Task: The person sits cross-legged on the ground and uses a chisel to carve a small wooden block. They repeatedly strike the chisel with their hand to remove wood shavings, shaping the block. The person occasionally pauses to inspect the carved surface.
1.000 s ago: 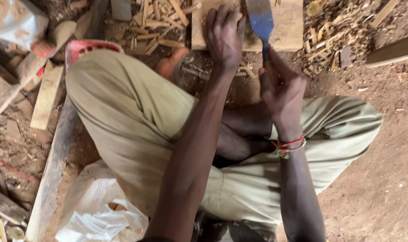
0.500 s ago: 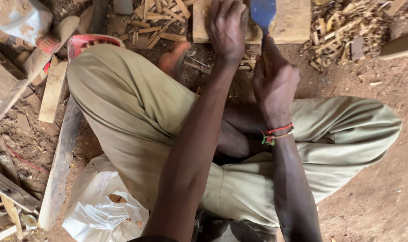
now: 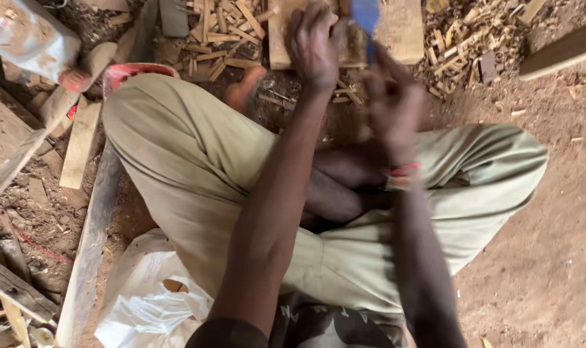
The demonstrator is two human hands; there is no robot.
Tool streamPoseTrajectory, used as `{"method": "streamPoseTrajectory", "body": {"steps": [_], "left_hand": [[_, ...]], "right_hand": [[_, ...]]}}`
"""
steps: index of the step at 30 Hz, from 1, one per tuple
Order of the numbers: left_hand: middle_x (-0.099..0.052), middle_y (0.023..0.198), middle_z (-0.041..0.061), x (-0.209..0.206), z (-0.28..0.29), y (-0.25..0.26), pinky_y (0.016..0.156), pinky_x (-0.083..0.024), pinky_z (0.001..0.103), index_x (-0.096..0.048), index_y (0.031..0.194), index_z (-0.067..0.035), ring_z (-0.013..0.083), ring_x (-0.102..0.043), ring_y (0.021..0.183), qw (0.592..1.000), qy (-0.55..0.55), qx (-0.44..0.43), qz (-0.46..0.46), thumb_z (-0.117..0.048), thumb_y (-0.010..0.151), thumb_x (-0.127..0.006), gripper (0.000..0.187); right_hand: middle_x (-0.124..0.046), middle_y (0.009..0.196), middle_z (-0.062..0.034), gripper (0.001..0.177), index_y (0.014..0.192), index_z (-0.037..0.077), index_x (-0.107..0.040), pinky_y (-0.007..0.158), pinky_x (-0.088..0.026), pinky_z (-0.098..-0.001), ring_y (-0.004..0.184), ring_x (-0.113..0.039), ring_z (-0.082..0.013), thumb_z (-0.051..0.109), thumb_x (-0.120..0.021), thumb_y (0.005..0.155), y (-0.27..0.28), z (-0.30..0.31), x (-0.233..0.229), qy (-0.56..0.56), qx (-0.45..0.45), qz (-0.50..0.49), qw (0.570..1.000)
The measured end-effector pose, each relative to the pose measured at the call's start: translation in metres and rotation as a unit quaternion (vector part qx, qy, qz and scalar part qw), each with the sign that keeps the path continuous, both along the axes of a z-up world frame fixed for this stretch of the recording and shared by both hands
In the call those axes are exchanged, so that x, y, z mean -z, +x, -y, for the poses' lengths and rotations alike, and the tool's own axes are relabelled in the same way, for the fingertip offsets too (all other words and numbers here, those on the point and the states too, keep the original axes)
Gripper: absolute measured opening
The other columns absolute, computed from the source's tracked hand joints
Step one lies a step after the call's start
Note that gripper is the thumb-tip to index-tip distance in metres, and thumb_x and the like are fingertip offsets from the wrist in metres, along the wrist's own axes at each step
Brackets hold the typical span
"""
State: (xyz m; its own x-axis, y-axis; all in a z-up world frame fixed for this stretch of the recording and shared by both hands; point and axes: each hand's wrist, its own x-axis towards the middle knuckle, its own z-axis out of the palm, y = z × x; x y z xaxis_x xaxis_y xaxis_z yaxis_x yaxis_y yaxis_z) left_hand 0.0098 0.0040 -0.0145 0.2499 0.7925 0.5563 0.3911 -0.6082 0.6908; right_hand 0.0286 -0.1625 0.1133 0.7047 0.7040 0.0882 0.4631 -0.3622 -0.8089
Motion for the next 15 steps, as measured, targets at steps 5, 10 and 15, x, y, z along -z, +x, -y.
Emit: {"method": "streamPoseTrajectory", "body": {"steps": [5,10,15], "left_hand": [[-0.070,0.095,0.006,0.007,-0.004,0.006,0.077,-0.054,0.042,-0.066,0.076,-0.009,0.0252,-0.062,0.085,1.000,0.014,-0.025,-0.002,-0.025,0.070,-0.091,0.031],[-0.069,0.100,0.003,-0.001,0.003,0.000,0.084,-0.057,0.042,-0.066,0.081,-0.007,0.0244,-0.062,0.092,1.000,0.002,-0.020,-0.006,-0.008,0.072,-0.088,0.023],[-0.070,0.099,0.003,-0.005,0.004,0.001,0.085,-0.056,0.044,-0.069,0.082,-0.007,0.0251,-0.064,0.091,0.999,-0.026,-0.014,-0.021,-0.007,0.076,-0.087,0.020]], "right_hand": [[-0.078,0.111,-0.0171,0.039,0.139,-0.005,-0.065,0.049,-0.050,-0.0275,0.062,-0.067,-0.0137,-0.001,-0.072,0.101,0.016,0.013,-0.038,-0.027,-0.075,0.083,0.993],[-0.079,0.104,-0.0160,0.036,0.137,-0.003,-0.069,0.056,-0.055,-0.0282,0.065,-0.070,-0.0125,0.000,-0.069,0.101,0.000,-0.005,-0.040,-0.062,-0.084,0.158,0.982],[-0.076,0.083,-0.0164,0.038,0.129,0.004,-0.075,0.058,-0.057,-0.0382,0.058,-0.066,-0.0245,0.007,-0.077,0.091,-0.018,-0.021,-0.048,-0.148,-0.052,0.326,0.932]]}}
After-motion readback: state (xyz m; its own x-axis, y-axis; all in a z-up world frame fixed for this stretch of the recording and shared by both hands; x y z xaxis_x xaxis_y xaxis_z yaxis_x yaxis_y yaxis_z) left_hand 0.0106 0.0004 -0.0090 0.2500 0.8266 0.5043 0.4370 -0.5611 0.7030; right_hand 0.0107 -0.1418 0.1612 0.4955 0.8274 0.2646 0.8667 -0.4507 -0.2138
